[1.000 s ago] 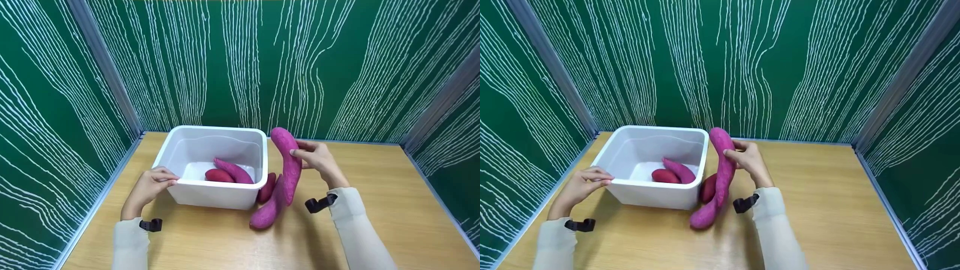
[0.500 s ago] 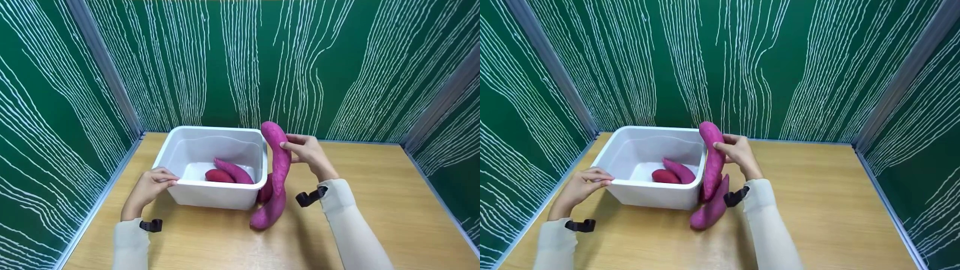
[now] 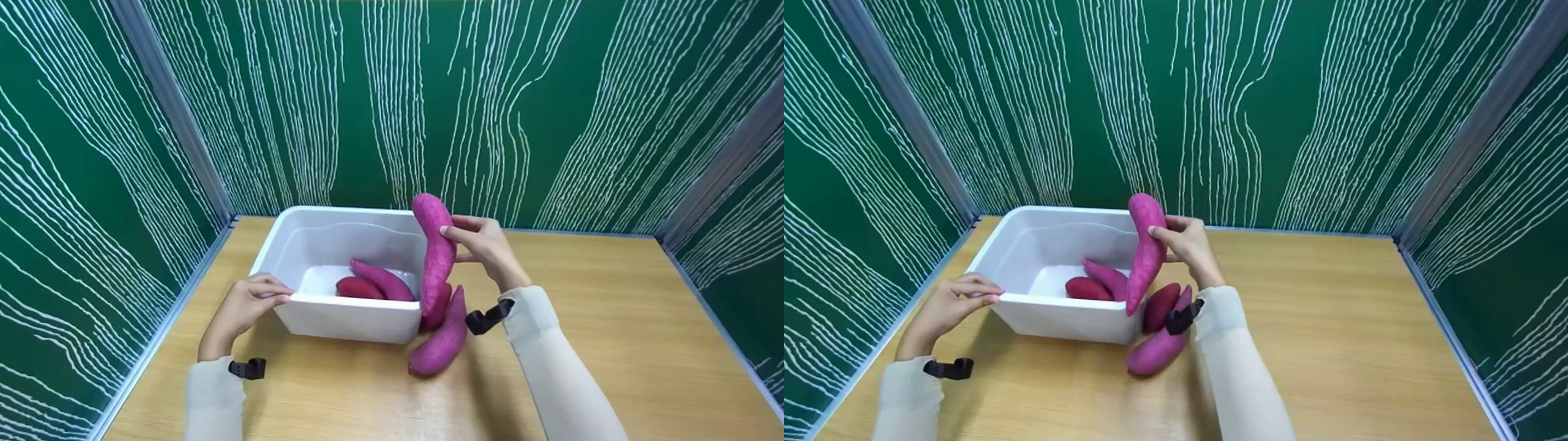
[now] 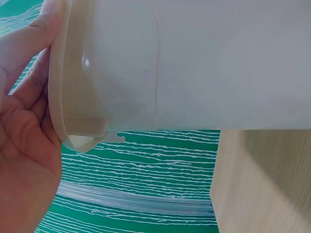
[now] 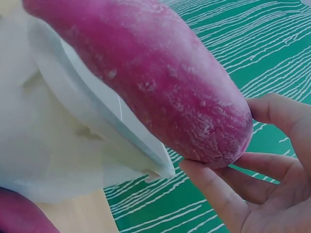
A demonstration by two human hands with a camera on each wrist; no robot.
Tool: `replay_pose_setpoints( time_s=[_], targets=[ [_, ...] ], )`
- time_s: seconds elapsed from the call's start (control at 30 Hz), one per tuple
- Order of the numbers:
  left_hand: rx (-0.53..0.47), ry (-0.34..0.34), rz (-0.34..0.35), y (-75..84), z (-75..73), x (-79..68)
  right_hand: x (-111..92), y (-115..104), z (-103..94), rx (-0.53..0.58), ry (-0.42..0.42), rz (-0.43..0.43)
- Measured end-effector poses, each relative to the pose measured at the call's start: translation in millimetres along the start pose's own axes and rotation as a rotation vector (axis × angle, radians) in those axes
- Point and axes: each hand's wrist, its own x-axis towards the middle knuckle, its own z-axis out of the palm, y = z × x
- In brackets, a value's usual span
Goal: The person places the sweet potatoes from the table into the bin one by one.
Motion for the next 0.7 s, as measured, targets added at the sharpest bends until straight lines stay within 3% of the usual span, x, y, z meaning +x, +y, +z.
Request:
replay_pose_setpoints(
  time_s=[0.7],
  targets=[
    [0.034, -0.016, -0.035, 0.7, -1.1, 0.3, 5.5, 0.0, 27.6, 0.053, 0.052, 0.012]
  ],
)
